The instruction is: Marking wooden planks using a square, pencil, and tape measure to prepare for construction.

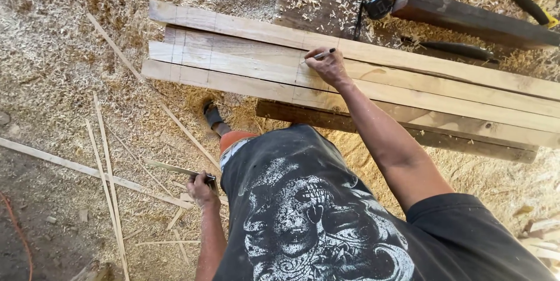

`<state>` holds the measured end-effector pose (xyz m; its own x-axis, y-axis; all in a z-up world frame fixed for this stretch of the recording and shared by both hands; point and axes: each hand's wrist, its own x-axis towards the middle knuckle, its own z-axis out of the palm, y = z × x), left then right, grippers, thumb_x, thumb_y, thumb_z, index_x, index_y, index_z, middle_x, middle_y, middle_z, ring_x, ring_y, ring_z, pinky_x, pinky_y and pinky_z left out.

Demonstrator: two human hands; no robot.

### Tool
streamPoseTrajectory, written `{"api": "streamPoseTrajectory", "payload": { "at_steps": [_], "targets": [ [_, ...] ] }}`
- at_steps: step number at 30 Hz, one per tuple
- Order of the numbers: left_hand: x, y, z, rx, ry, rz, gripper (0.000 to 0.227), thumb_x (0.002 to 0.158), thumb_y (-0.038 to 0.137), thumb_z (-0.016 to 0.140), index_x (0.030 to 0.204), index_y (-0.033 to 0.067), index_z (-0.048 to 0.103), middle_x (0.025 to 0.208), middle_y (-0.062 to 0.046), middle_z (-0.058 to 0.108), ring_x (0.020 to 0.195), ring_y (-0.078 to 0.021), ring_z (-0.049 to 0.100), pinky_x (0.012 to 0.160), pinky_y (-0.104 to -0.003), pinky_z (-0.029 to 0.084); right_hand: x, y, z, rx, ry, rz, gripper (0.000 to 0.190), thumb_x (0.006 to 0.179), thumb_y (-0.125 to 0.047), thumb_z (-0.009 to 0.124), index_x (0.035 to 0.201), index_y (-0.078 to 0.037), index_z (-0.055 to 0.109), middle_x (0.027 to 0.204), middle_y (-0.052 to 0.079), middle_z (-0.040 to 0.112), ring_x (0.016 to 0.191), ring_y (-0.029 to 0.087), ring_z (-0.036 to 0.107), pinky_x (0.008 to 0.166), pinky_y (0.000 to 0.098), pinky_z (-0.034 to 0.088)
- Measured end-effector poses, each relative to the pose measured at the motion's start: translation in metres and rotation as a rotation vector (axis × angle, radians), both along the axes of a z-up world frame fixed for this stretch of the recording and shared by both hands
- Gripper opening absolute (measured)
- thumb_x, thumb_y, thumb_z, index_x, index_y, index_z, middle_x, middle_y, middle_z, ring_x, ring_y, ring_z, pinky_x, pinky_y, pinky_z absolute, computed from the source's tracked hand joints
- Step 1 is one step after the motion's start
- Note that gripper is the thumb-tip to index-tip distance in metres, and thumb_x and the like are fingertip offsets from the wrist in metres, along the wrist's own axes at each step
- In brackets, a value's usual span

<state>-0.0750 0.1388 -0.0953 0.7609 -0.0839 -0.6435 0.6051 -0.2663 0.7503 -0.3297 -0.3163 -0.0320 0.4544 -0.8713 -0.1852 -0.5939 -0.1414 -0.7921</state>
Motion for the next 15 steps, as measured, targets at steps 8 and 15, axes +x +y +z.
{"api": "streamPoseTrajectory", "payload": {
  "at_steps": [8, 15],
  "targets": [
    [0.004, 0.004, -0.023, -0.056, -0.01, -0.006, 0.036, 0.089, 0.011, 0.063, 0.121, -0.0004, 0.052, 0.099, -0.01, 0.064, 0.083, -0.0194, 0.064, 0.069, -0.031, 0.057, -0.028, 0.0, -0.007, -0.065, -0.012, 0.011, 0.018, 0.09, -0.019, 0.072, 0.099, -0.006, 0.081, 0.091, 0.01, 0.079, 0.078, 0.016, 0.076, 0.07, 0.0297, 0.065],
    [0.0, -0.008, -0.009, -0.001, 0.051, -0.052, 0.037, 0.09, 0.014, 0.063, 0.123, 0.0013, 0.051, 0.1, -0.012, 0.065, 0.084, -0.02, 0.066, 0.07, -0.031, 0.058, -0.078, 0.002, -0.016, -0.017, 0.066, -0.088, 0.017, 0.09, -0.02, 0.072, 0.098, -0.008, 0.081, 0.09, 0.008, 0.079, 0.072, 0.014, 0.072, 0.067, 0.0301, 0.064]
  ]
}}
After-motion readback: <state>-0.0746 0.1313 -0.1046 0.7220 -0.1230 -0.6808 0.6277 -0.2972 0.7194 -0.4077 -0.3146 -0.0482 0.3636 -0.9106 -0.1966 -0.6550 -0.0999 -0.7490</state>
